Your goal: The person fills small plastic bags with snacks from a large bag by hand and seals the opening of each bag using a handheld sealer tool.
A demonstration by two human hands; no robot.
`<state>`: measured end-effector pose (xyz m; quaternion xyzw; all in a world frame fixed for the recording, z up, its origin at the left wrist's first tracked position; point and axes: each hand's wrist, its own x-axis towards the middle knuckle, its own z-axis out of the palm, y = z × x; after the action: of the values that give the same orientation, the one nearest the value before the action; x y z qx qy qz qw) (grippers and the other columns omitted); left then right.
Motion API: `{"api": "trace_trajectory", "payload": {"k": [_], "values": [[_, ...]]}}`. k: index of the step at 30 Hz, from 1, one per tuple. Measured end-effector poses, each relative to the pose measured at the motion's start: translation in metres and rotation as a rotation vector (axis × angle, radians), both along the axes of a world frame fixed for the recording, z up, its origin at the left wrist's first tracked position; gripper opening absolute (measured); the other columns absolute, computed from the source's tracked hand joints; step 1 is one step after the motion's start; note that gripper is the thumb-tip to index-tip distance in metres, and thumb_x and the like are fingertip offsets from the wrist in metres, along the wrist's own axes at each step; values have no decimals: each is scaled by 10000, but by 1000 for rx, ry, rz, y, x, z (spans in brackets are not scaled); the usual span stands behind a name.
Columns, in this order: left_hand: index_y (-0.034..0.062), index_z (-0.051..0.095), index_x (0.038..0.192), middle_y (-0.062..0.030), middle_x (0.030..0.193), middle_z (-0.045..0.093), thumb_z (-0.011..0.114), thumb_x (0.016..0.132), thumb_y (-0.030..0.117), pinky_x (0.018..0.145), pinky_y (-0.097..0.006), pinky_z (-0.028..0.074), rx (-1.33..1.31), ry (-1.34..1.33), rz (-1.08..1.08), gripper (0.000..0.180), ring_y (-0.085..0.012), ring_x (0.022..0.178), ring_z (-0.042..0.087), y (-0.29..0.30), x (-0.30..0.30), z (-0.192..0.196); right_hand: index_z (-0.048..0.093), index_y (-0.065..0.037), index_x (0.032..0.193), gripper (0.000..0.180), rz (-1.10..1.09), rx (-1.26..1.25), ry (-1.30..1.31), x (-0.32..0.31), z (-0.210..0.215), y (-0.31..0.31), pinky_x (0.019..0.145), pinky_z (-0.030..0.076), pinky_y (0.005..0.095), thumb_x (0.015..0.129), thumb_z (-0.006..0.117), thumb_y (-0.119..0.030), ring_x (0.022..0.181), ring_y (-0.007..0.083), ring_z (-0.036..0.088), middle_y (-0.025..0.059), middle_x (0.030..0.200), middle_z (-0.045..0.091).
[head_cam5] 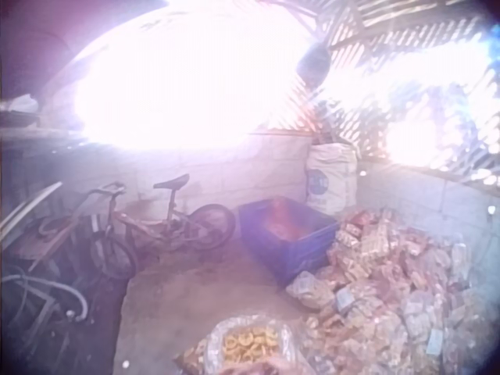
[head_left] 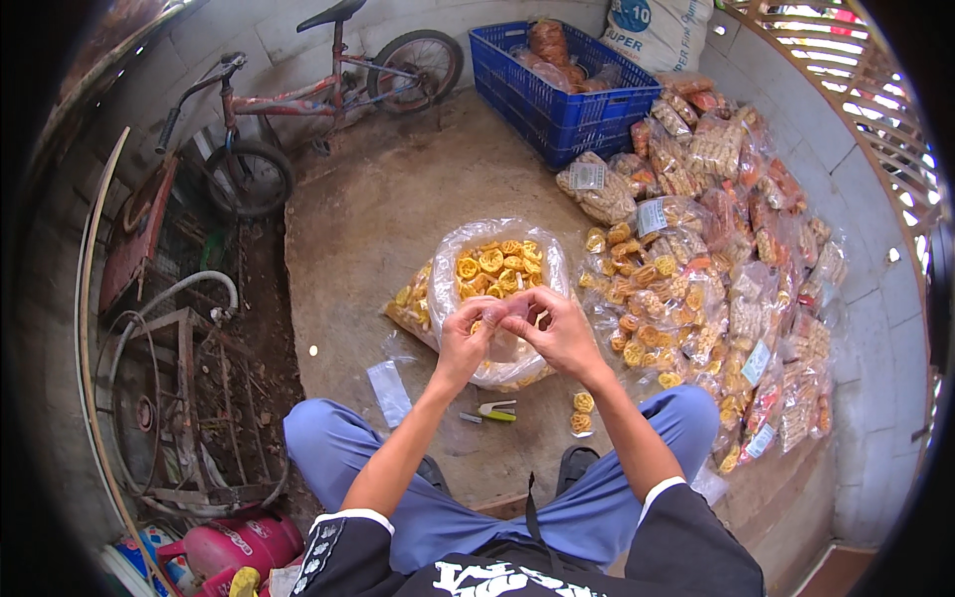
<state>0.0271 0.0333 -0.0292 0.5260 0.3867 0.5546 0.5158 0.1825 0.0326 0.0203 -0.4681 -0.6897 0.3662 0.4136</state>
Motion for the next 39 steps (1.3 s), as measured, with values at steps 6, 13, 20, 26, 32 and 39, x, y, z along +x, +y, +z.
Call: {"api": "trace_trajectory", "payload": {"k": [6,13,20,26,32,39], "values": [[11,673,874,-46,902,652,600,873,155,796,-255,448,-94,-169,58,162,-100,831,577,1,-2,9,601,-13,882,244,51,-205,187,-5,-15,0,602,454,245,779,708,-207,665,84,552,24,744,603],[10,680,889,-37,873,658,610,869,174,737,-229,447,-114,-147,36,179,-90,804,577,-1,-4,12,603,-26,853,204,25,-270,305,-7,-8,-1,569,434,210,809,686,-207,639,50,533,1,714,596],[-6,666,933,-45,889,663,637,852,181,724,-221,464,-181,-35,35,205,-79,787,580,-2,-4,15,604,-26,828,166,-69,-177,241,-4,-15,-1,552,410,212,832,657,-183,627,56,514,3,706,593],[-12,635,986,-46,910,660,634,853,154,731,-214,466,-141,-99,23,213,-79,807,582,2,-8,17,598,-25,815,177,-85,-129,201,0,-16,3,597,420,221,827,662,-190,684,68,519,9,714,579],[12,650,943,-29,907,641,632,852,130,720,-209,454,-18,-67,87,150,-74,799,568,1,-6,11,608,-21,842,197,27,-224,443,-15,-18,-2,605,426,229,818,676,-204,702,70,519,7,731,576],[10,644,863,-9,865,607,628,853,119,715,-213,429,-111,-55,120,111,-58,811,535,-3,-3,15,626,-21,830,182,57,-197,220,-8,-19,-1,569,408,227,806,687,-191,684,57,506,1,760,605]]}}
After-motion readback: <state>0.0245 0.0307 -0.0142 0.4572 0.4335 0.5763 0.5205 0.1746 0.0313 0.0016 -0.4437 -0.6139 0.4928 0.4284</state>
